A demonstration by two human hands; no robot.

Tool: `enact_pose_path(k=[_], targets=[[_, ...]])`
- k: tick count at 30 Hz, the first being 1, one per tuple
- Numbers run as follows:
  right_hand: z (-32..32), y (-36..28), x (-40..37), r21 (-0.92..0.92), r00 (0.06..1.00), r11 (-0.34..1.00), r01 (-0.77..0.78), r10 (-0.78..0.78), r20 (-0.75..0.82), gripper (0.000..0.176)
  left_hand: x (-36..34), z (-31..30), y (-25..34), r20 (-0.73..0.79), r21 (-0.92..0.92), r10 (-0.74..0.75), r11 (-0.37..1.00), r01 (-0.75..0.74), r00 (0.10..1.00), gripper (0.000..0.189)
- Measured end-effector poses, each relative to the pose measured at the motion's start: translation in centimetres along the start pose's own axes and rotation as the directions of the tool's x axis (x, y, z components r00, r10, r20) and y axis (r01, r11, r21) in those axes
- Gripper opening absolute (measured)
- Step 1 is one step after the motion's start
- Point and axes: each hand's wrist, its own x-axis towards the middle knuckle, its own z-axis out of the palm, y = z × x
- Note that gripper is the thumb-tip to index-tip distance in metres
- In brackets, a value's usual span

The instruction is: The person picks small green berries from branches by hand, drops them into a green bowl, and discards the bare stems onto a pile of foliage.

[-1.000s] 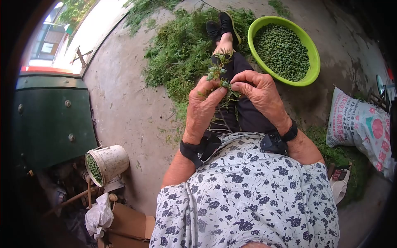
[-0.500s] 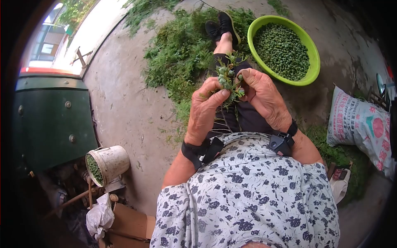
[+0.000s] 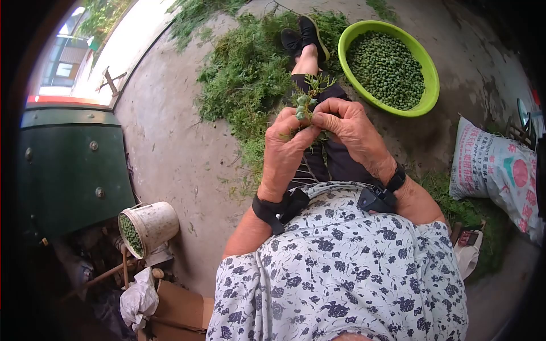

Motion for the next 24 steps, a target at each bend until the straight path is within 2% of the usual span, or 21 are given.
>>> enact_pose_path(k=[3, 6, 9, 13, 16, 19, 22, 24], targets=[[-1.4, 0.7, 0.3, 0.399, 0.985, 0.900, -0.174, 0.163, 0.061, 0.019, -0.1, 0.1, 0.2, 0.000, -0.177, -0.095, 0.980, 0.094, 0.995, 0.005], [-1.3, 0.8, 0.7, 0.520, 0.993, 0.851, -0.071, 0.108, -0.040, 0.020, -0.1, 0.1, -0.1, -0.073, -0.229, -0.143, 0.966, 0.123, 0.987, 0.006], [-2.1, 0.8, 0.2, 0.551, 0.996, 0.830, -0.081, 0.095, 0.003, 0.023, 0.0, -0.1, -0.7, -0.133, -0.234, -0.163, 0.964, 0.129, 0.978, 0.006], [-2.2, 1.3, -0.6, 0.450, 0.997, 0.890, -0.077, 0.061, 0.050, 0.026, 0.0, 0.1, -0.8, -0.180, -0.269, -0.188, 0.954, 0.136, 0.966, 0.007], [-1.1, 1.0, -0.6, 0.379, 0.998, 0.923, -0.067, 0.070, 0.005, 0.025, 0.1, 0.0, -0.7, -0.163, -0.272, -0.201, 0.950, 0.152, 0.966, 0.008], [-1.4, 1.6, -0.3, 0.327, 0.998, 0.943, -0.062, 0.051, 0.042, 0.019, 0.1, 0.0, -0.8, -0.128, -0.221, -0.151, 0.968, 0.120, 0.980, 0.007], [-1.1, 1.7, -0.4, 0.143, 0.984, 0.990, -0.012, 0.037, -0.172, 0.012, -0.1, 0.1, -0.3, -0.132, -0.111, -0.130, 0.987, 0.116, 0.983, 0.007], [-0.4, 1.5, -0.6, -0.054, 0.958, 0.997, 0.047, -0.061, -0.280, 0.011, -0.1, 0.6, -0.8, -0.117, -0.188, -0.109, 0.978, 0.085, 0.987, 0.006]])
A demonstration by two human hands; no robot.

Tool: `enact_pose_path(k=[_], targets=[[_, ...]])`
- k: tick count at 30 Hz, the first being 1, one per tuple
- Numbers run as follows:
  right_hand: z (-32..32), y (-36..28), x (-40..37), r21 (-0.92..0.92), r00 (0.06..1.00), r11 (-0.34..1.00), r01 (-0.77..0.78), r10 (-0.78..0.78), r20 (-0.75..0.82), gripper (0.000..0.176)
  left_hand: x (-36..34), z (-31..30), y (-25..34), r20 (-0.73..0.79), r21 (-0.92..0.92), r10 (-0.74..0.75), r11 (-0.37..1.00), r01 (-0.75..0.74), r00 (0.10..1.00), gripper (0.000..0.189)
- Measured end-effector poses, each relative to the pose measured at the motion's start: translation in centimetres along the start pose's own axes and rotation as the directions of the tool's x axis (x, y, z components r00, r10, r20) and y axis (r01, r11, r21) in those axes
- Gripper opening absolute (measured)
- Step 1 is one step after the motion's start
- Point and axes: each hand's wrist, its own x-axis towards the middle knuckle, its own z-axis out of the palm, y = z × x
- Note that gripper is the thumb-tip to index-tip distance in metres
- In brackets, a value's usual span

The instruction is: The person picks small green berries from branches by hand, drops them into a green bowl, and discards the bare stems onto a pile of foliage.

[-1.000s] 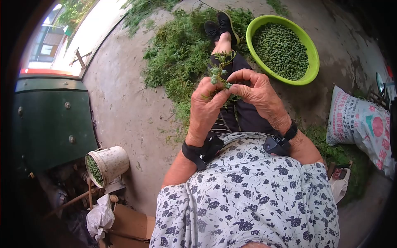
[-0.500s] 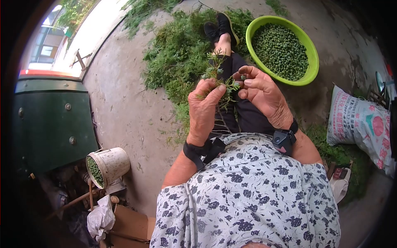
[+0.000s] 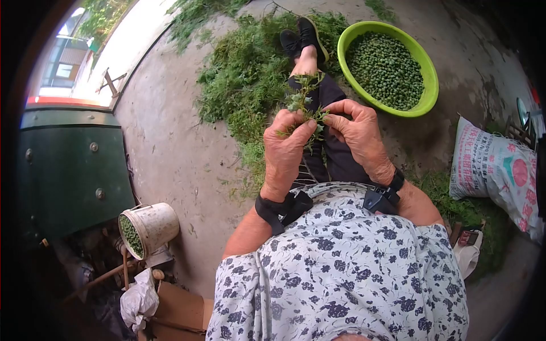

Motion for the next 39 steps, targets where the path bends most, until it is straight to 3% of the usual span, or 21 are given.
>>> enact_pose_path(k=[4, 7, 10, 11, 13, 16, 19, 21, 23, 24, 27, 31, 39], targets=[[0.8, -0.7, -0.3, -0.226, 0.990, 0.972, 0.070, -0.094, -0.100, 0.008, 0.1, 0.4, -0.2, 0.002, 0.007, 0.026, 1.000, -0.026, 1.000, 0.004], [0.9, -0.2, -0.2, -0.429, 0.945, 0.863, 0.268, -0.321, -0.055, 0.008, 0.1, 0.2, -0.7, 0.014, 0.079, 0.044, 0.996, -0.045, 0.999, 0.004], [1.0, -0.6, -0.2, -0.262, 0.989, 0.958, 0.118, -0.138, -0.059, 0.008, 0.1, 0.1, -0.6, 0.023, 0.003, -0.010, 1.000, 0.010, 1.000, 0.004], [0.8, -0.4, 0.1, -0.037, 0.999, 0.999, 0.017, -0.018, -0.030, 0.008, 0.1, 0.1, -0.6, 0.015, -0.036, -0.031, 0.999, 0.031, 0.999, 0.005], [0.2, 0.4, 0.8, 0.390, 0.977, 0.896, -0.214, 0.188, 0.106, 0.010, 0.0, 0.3, -0.4, -0.001, -0.114, -0.072, 0.991, 0.072, 0.997, 0.005], [0.4, 0.4, 0.4, 0.055, 0.998, 0.998, -0.044, 0.041, 0.054, 0.011, 0.0, 0.1, -0.8, -0.009, -0.036, -0.023, 0.999, 0.022, 1.000, 0.005], [-1.1, 0.5, 1.3, -0.285, 0.991, 0.957, 0.059, -0.091, -0.100, 0.010, -0.2, -0.1, 0.0, -0.028, -0.021, -0.005, 1.000, 0.005, 1.000, 0.006], [-1.0, 0.1, 1.3, 0.042, 0.998, 0.999, -0.032, 0.034, -0.055, 0.013, -0.2, -0.1, 0.0, -0.070, -0.082, -0.061, 0.995, 0.056, 0.996, 0.006], [-0.5, -0.8, 1.1, 0.378, 0.990, 0.915, -0.143, 0.140, 0.036, 0.016, -0.2, 0.1, 0.1, -0.091, -0.143, -0.095, 0.986, 0.081, 0.991, 0.006], [-0.5, -1.0, 0.7, 0.404, 0.975, 0.887, -0.222, 0.191, 0.117, 0.021, -0.1, 0.3, 0.2, -0.095, -0.174, -0.099, 0.981, 0.082, 0.990, 0.006], [-0.5, -0.2, 0.2, 0.256, 0.954, 0.944, -0.209, 0.138, 0.268, 0.024, 0.0, 0.2, -0.2, -0.102, -0.223, -0.111, 0.971, 0.086, 0.989, 0.007], [0.7, -0.3, 0.0, 0.290, 0.956, 0.936, -0.198, 0.119, 0.269, 0.023, 0.1, 0.2, -0.7, -0.102, -0.086, -0.019, 0.996, 0.010, 0.995, 0.006], [-0.6, 0.5, 0.3, 0.354, 0.908, 0.864, -0.359, 0.234, 0.348, 0.017, -0.1, -0.1, -0.9, 0.023, 0.112, 0.075, 0.991, -0.078, 0.997, 0.004]])
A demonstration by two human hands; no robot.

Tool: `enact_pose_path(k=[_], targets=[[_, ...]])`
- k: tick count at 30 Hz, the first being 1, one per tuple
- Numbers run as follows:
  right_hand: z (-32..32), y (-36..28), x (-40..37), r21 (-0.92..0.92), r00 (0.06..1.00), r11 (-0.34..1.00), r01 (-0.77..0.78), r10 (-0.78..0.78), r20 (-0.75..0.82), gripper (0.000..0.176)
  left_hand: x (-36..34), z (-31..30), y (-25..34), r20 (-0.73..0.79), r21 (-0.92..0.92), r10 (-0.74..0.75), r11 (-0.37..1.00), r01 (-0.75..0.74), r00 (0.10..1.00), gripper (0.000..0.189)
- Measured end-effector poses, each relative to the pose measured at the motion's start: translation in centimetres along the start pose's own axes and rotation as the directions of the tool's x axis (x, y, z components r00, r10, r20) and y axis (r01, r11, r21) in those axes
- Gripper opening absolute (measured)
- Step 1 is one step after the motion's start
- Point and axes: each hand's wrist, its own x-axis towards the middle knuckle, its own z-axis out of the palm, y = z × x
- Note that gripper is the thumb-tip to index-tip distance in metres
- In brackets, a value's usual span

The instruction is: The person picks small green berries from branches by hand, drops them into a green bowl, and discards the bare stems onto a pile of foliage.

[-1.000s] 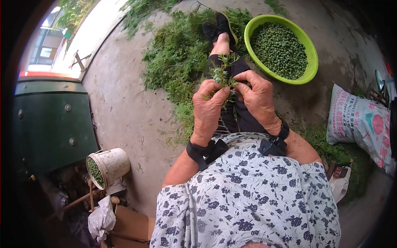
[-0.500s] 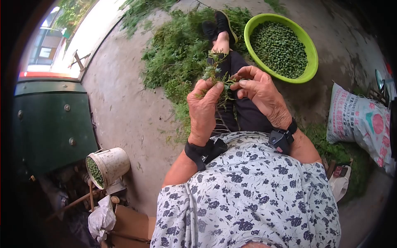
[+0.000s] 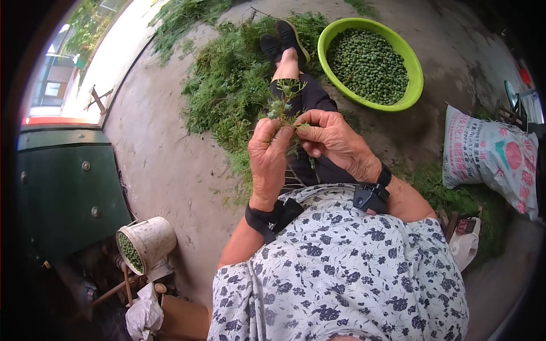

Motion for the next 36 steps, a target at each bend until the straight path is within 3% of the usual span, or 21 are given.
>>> enact_pose_path(k=[2, 4, 8, 9, 10, 11, 12, 14, 16, 17, 20, 21, 23, 26, 28, 31, 34, 36], targets=[[-0.8, 0.1, 0.0, 0.041, 0.998, 0.999, 0.002, 0.001, -0.067, 0.016, 0.1, 0.1, 0.0, 0.013, -0.035, 0.004, 0.999, -0.004, 1.000, 0.004], [-2.9, 0.4, 0.2, 0.093, 0.986, 0.995, 0.021, -0.005, -0.166, 0.016, -0.1, 0.0, 0.6, 0.039, 0.061, 0.018, 0.998, -0.020, 0.999, 0.004], [-10.5, -1.7, 1.4, 0.263, 0.881, 0.936, 0.234, -0.091, -0.464, 0.016, -0.2, 0.1, 0.6, 0.087, 0.154, 0.070, 0.985, -0.083, 0.994, 0.006], [-13.0, -3.0, 2.0, 0.345, 0.876, 0.880, 0.327, -0.145, -0.460, 0.027, -0.2, 0.1, 0.6, 0.095, 0.196, 0.098, 0.974, -0.115, 0.991, 0.007], [-13.0, -5.2, 2.0, 0.404, 0.828, 0.804, 0.436, -0.182, -0.530, 0.049, -0.2, 0.1, 0.5, 0.102, 0.239, 0.127, 0.960, -0.149, 0.987, 0.008], [-13.5, -7.2, 1.8, 0.353, 0.805, 0.796, 0.493, -0.263, -0.532, 0.072, -0.1, 0.1, 0.5, 0.109, 0.283, 0.156, 0.942, -0.181, 0.982, 0.009], [-14.8, -8.7, 1.9, 0.346, 0.760, 0.741, 0.576, -0.328, -0.561, 0.081, -0.1, 0.2, 0.4, 0.112, 0.296, 0.163, 0.936, -0.189, 0.980, 0.009], [-19.6, -10.7, 2.4, 0.295, 0.744, 0.721, 0.628, -0.443, -0.500, 0.077, -0.1, 0.3, 0.2, 0.116, 0.324, 0.174, 0.924, -0.203, 0.978, 0.009], [-17.8, -11.9, 1.5, 0.261, 0.716, 0.722, 0.641, -0.440, -0.542, 0.072, -0.2, 0.2, 0.1, 0.117, 0.336, 0.152, 0.924, -0.183, 0.981, 0.010], [-17.3, -12.3, 1.1, 0.237, 0.758, 0.803, 0.547, -0.354, -0.548, 0.055, -0.2, 0.2, 0.1, 0.116, 0.329, 0.142, 0.928, -0.173, 0.983, 0.010], [-14.3, -9.4, 1.0, -0.126, 0.803, 0.881, 0.455, -0.468, -0.369, 0.035, -0.2, 0.4, 0.0, 0.089, 0.256, 0.126, 0.956, -0.145, 0.988, 0.009], [-10.2, -8.6, 0.7, -0.211, 0.824, 0.901, 0.379, -0.432, -0.367, 0.019, -0.3, 0.4, 0.0, 0.077, 0.223, 0.122, 0.965, -0.137, 0.989, 0.009], [-6.1, -6.3, 0.5, -0.352, 0.915, 0.899, 0.259, -0.345, -0.209, 0.015, -0.3, 0.5, 0.6, 0.070, 0.242, 0.139, 0.958, -0.152, 0.988, 0.008], [-1.7, -3.1, 1.4, -0.538, 0.930, 0.802, 0.259, -0.358, -0.087, 0.023, -0.5, 0.4, 1.0, 0.054, 0.227, 0.144, 0.962, -0.153, 0.988, 0.006], [-1.2, -1.1, 2.9, -0.526, 0.951, 0.826, 0.203, -0.295, -0.097, 0.028, -0.5, 0.3, 1.0, 0.060, 0.196, 0.129, 0.971, -0.138, 0.990, 0.008], [-0.6, 0.2, 3.8, -0.309, 0.993, 0.944, 0.117, -0.108, 0.045, 0.032, -0.5, -0.3, 0.7, 0.057, 0.179, 0.105, 0.977, -0.113, 0.993, 0.010], [0.3, 0.8, 3.8, -0.335, 0.989, 0.932, 0.139, -0.149, -0.004, 0.033, -0.4, -0.5, 0.3, -0.027, 0.169, 0.074, 0.983, -0.069, 0.997, 0.010], [0.2, 1.2, 3.8, -0.376, 0.981, 0.906, 0.192, -0.185, 0.056, 0.032, -0.5, 0.2, 0.5, -0.134, 0.091, 0.004, 0.996, 0.008, 0.991, 0.011]])
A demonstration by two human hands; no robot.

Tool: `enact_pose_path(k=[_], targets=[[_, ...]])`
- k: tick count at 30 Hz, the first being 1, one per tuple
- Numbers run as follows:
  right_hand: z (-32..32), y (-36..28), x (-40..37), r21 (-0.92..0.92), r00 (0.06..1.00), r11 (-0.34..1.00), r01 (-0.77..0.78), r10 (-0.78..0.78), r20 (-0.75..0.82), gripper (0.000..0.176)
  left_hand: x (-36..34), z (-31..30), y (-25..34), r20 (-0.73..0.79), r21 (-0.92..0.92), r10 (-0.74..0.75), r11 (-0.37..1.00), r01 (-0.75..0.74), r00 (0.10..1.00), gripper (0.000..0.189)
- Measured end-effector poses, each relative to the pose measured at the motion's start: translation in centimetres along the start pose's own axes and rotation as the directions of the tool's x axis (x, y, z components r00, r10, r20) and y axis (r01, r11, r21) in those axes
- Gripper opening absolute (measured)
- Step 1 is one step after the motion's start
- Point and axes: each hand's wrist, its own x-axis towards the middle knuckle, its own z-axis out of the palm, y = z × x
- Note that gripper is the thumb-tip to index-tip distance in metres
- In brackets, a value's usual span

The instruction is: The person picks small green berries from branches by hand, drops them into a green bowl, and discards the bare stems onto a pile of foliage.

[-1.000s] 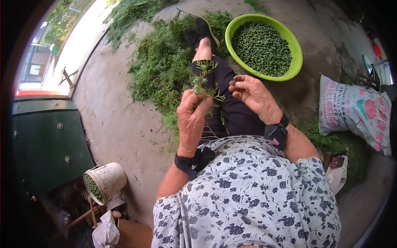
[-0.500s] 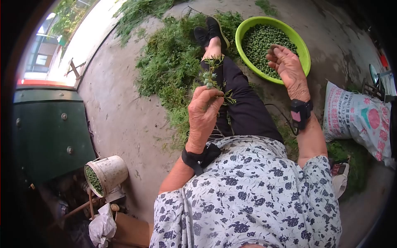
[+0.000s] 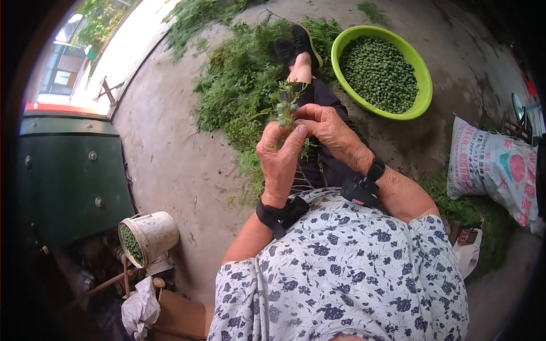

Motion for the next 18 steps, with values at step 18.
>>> enact_pose_path(k=[18], targets=[[2.2, -0.8, -0.9, -0.234, 0.988, 0.962, 0.144, -0.154, -0.024, 0.022, 1.2, -0.7, -0.3, -0.164, -0.181, -0.016, 0.983, -0.014, 0.986, 0.011]])
